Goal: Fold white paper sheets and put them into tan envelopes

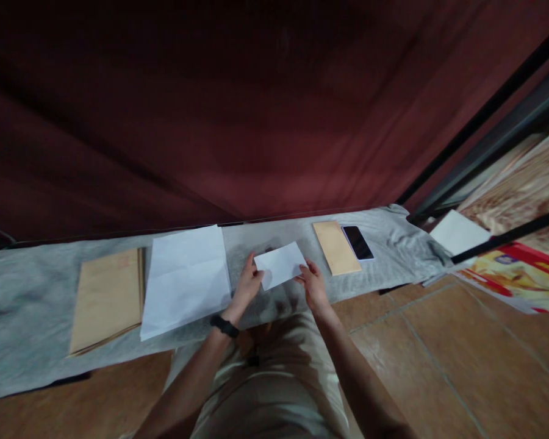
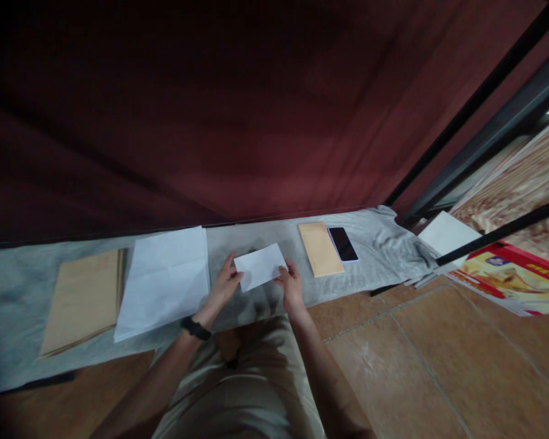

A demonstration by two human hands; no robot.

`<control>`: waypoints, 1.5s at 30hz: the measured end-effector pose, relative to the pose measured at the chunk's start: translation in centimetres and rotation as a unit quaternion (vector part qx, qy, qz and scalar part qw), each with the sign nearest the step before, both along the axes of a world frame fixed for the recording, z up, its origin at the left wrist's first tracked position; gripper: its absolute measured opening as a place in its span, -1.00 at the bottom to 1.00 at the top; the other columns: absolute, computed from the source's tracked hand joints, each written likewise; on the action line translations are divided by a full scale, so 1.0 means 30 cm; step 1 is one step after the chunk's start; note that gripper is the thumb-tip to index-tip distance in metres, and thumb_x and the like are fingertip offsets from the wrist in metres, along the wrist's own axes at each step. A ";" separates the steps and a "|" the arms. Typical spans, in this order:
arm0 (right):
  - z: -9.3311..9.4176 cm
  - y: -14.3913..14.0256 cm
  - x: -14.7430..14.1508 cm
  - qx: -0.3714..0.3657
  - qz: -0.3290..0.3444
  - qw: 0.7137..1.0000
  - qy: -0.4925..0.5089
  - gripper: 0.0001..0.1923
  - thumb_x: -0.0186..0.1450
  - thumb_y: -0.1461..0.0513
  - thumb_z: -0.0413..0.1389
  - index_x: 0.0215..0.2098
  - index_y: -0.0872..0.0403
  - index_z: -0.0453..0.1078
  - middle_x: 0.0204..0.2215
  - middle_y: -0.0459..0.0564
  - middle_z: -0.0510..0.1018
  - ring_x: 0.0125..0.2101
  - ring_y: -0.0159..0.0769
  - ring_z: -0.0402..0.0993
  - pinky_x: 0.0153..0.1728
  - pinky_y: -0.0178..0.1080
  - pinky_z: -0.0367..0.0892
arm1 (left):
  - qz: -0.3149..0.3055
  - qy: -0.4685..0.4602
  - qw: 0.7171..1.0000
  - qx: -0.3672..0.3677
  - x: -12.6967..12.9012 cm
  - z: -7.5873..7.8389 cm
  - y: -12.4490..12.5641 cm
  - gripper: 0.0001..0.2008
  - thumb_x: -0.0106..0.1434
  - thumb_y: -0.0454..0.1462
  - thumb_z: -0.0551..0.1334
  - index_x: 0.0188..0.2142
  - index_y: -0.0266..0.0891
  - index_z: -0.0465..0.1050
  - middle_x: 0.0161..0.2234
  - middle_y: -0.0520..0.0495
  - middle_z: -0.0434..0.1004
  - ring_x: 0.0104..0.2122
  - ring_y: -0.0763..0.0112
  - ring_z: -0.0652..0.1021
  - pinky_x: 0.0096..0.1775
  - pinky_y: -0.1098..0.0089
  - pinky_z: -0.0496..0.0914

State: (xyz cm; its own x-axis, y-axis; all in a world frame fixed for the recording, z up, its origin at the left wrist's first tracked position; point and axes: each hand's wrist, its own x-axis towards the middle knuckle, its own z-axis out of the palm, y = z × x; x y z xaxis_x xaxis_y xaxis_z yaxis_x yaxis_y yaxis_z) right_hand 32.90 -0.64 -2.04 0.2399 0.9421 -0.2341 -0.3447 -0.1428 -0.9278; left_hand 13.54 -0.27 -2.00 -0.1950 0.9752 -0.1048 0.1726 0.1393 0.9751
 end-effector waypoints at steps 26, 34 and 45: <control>-0.036 0.000 0.031 0.034 0.142 0.768 -0.624 -0.60 0.44 0.25 -0.05 0.18 0.08 0.40 -0.08 0.18 0.64 -0.12 -0.11 0.60 -0.06 -0.18 0.43 | -0.130 0.493 0.851 0.125 0.163 -0.117 -0.017 -0.47 0.48 -0.17 -0.03 0.39 -0.22 0.19 0.43 -0.23 0.11 0.44 0.06 0.08 0.38 -0.09 0.03; -0.055 0.054 -0.056 0.205 0.197 0.772 -0.568 -0.51 0.53 0.13 -0.17 0.27 0.14 0.36 0.23 0.17 0.47 0.26 -0.17 0.34 0.29 -0.09 0.23 | -0.174 0.529 0.819 0.136 0.134 -0.134 -0.022 -0.43 0.45 -0.27 -0.03 0.42 -0.35 0.09 0.43 -0.28 0.09 0.45 0.10 0.03 0.40 -0.04 0.00; -0.125 0.053 -0.054 0.179 0.238 0.676 -0.674 -0.46 0.53 0.12 -0.13 0.43 0.09 0.15 0.42 0.09 0.18 0.42 -0.09 0.05 0.40 0.04 -0.07 | -0.142 0.503 0.842 0.133 0.077 -0.146 -0.040 -0.41 0.47 -0.27 -0.11 0.42 -0.48 0.04 0.44 -0.34 0.04 0.45 0.15 0.01 0.41 0.03 0.00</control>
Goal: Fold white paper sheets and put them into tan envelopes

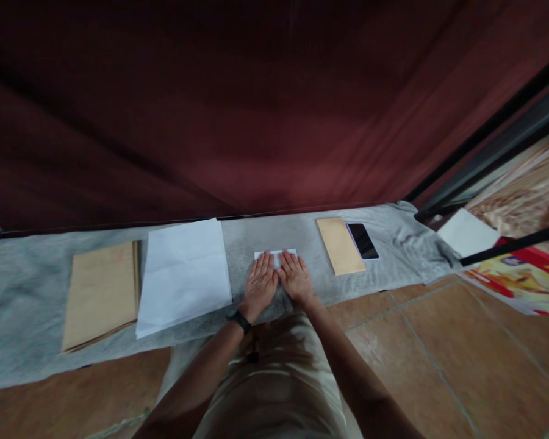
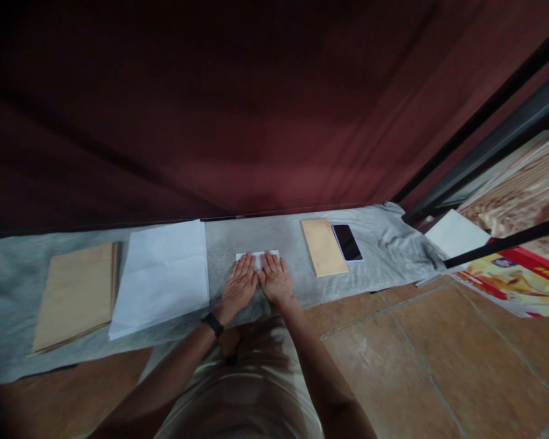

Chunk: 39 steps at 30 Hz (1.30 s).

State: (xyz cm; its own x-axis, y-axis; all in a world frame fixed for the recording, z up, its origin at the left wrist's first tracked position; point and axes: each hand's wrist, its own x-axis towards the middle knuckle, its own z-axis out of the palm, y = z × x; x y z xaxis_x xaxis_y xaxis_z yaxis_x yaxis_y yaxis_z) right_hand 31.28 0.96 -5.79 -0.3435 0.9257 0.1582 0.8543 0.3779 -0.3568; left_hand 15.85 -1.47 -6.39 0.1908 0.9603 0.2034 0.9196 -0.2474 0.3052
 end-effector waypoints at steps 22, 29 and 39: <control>-0.007 -0.004 0.107 0.032 -0.040 0.999 0.003 -0.44 0.53 0.12 -0.14 0.44 0.11 0.13 0.40 0.14 0.20 0.39 -0.04 0.12 0.38 0.09 -0.06 | -0.008 0.004 1.000 0.002 0.127 0.035 -0.025 -0.42 0.43 -0.29 -0.05 0.40 -0.38 0.11 0.42 -0.27 0.13 0.44 0.15 0.08 0.41 0.00 0.02; -0.014 -0.002 0.112 0.033 -0.033 0.999 -0.004 -0.43 0.53 0.13 -0.15 0.43 0.17 0.12 0.41 0.16 0.19 0.39 0.01 0.11 0.37 0.13 -0.06 | -0.020 0.012 1.000 0.007 0.069 0.026 -0.053 -0.42 0.47 -0.21 -0.05 0.41 -0.41 0.10 0.44 -0.32 0.05 0.45 0.15 0.04 0.41 0.03 0.01; 0.044 0.024 -0.006 0.005 0.042 0.999 0.030 -0.46 0.54 0.13 -0.14 0.39 0.20 0.21 0.40 0.15 0.21 0.42 -0.12 0.07 0.42 -0.01 -0.07 | -0.036 0.041 0.998 0.012 0.058 0.022 -0.065 -0.41 0.44 -0.27 -0.01 0.40 -0.48 0.10 0.42 -0.40 0.08 0.45 0.07 0.04 0.41 -0.02 0.02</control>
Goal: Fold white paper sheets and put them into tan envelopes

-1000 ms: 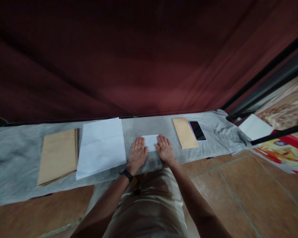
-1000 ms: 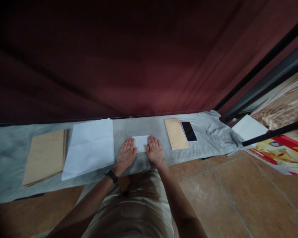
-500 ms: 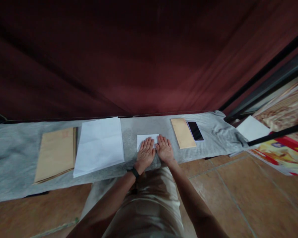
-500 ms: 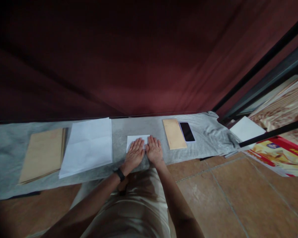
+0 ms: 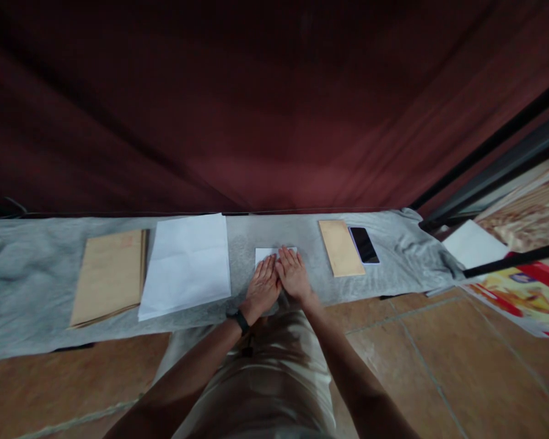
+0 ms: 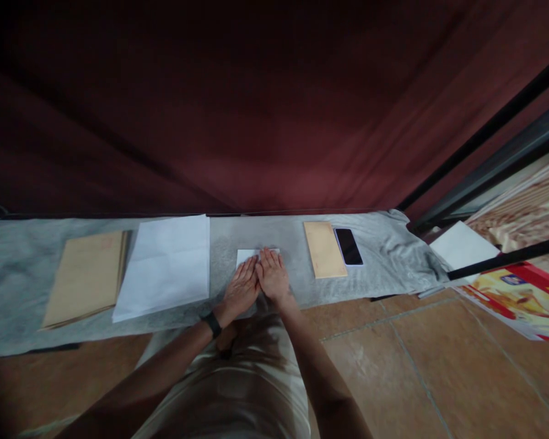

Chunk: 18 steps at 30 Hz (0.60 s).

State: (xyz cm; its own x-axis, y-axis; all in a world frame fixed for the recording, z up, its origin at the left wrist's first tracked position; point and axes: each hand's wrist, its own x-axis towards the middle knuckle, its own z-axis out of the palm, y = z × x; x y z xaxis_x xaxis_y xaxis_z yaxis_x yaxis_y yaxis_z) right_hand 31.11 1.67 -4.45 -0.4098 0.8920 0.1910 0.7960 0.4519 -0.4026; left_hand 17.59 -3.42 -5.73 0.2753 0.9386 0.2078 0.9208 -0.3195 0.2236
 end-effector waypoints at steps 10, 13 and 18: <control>-0.066 0.006 0.027 0.022 -0.006 0.998 -0.053 -0.45 0.56 0.11 -0.20 0.43 0.15 0.14 0.41 0.11 0.19 0.42 -0.13 0.05 0.39 0.01 -0.05 | 0.004 0.033 0.999 0.023 -0.013 0.007 -0.012 -0.46 0.45 -0.27 -0.04 0.34 -0.51 0.20 0.41 -0.36 0.13 0.43 0.08 0.09 0.41 0.04 0.06; -0.067 0.009 0.032 0.027 -0.020 0.998 -0.053 -0.44 0.55 0.12 -0.18 0.43 0.16 0.12 0.42 0.12 0.18 0.41 -0.10 0.07 0.39 0.02 -0.05 | 0.011 0.019 0.999 0.026 -0.024 0.007 -0.018 -0.45 0.44 -0.29 -0.04 0.35 -0.51 0.19 0.41 -0.36 0.12 0.43 0.11 0.09 0.41 0.06 0.07; -0.059 0.006 0.026 0.024 -0.029 0.998 -0.058 -0.44 0.54 0.13 -0.16 0.43 0.19 0.13 0.42 0.12 0.16 0.41 -0.09 0.05 0.39 0.02 -0.08 | 0.047 -0.003 0.999 0.015 -0.002 0.004 0.036 -0.44 0.47 -0.29 -0.11 0.37 -0.52 0.14 0.40 -0.35 0.15 0.43 0.15 0.12 0.40 0.05 0.09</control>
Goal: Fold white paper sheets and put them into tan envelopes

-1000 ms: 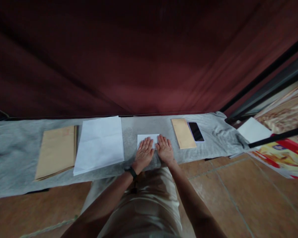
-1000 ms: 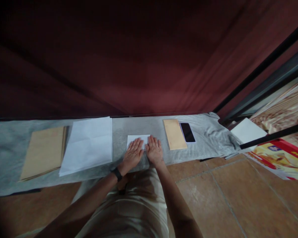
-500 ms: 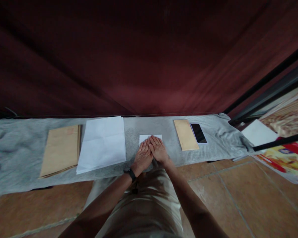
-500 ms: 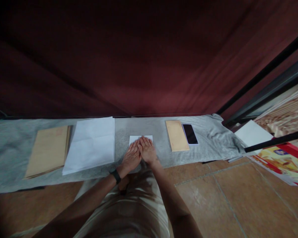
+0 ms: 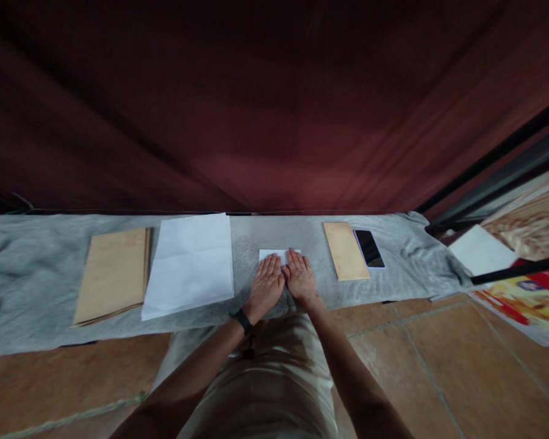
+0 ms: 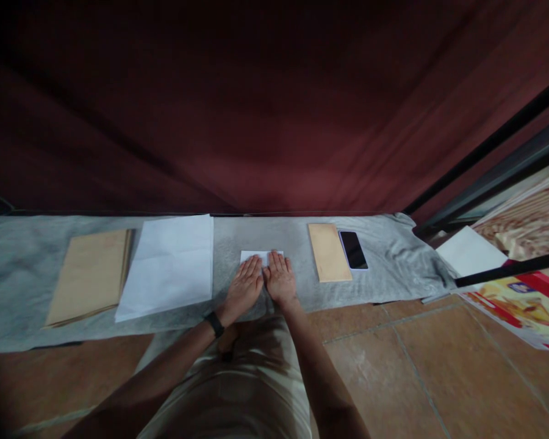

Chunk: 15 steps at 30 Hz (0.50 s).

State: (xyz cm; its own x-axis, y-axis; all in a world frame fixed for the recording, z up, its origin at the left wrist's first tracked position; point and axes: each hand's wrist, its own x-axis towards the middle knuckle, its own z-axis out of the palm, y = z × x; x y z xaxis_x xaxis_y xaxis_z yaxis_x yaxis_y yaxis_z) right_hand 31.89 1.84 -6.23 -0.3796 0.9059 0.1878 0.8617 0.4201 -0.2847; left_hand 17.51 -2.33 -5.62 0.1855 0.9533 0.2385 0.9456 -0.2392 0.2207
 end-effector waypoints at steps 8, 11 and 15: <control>-0.001 -0.006 -0.001 0.006 -0.019 1.000 -0.012 -0.44 0.51 0.19 -0.14 0.44 0.16 0.11 0.43 0.14 0.15 0.40 -0.08 0.08 0.39 0.04 -0.07 | 0.022 -0.005 1.000 -0.012 -0.007 -0.018 0.061 -0.42 0.50 -0.21 -0.12 0.41 -0.46 0.09 0.43 -0.29 0.05 0.45 0.16 0.03 0.42 0.05 -0.01; -0.008 -0.004 -0.004 0.014 -0.023 1.000 -0.010 -0.43 0.53 0.15 -0.15 0.44 0.15 0.11 0.42 0.15 0.18 0.39 -0.06 0.10 0.38 0.06 -0.05 | 0.041 -0.001 0.999 -0.022 -0.045 -0.018 0.050 -0.41 0.49 -0.22 -0.10 0.41 -0.48 0.07 0.44 -0.31 0.03 0.45 0.14 0.04 0.42 0.04 -0.03; -0.018 -0.003 0.003 0.024 -0.034 0.999 -0.010 -0.42 0.54 0.12 -0.17 0.45 0.18 0.09 0.41 0.18 0.19 0.39 -0.06 0.11 0.37 0.06 -0.05 | 0.067 0.006 0.997 -0.031 -0.076 -0.005 0.038 -0.40 0.48 -0.21 -0.10 0.41 -0.49 0.06 0.44 -0.31 0.01 0.45 0.13 0.04 0.42 0.07 -0.04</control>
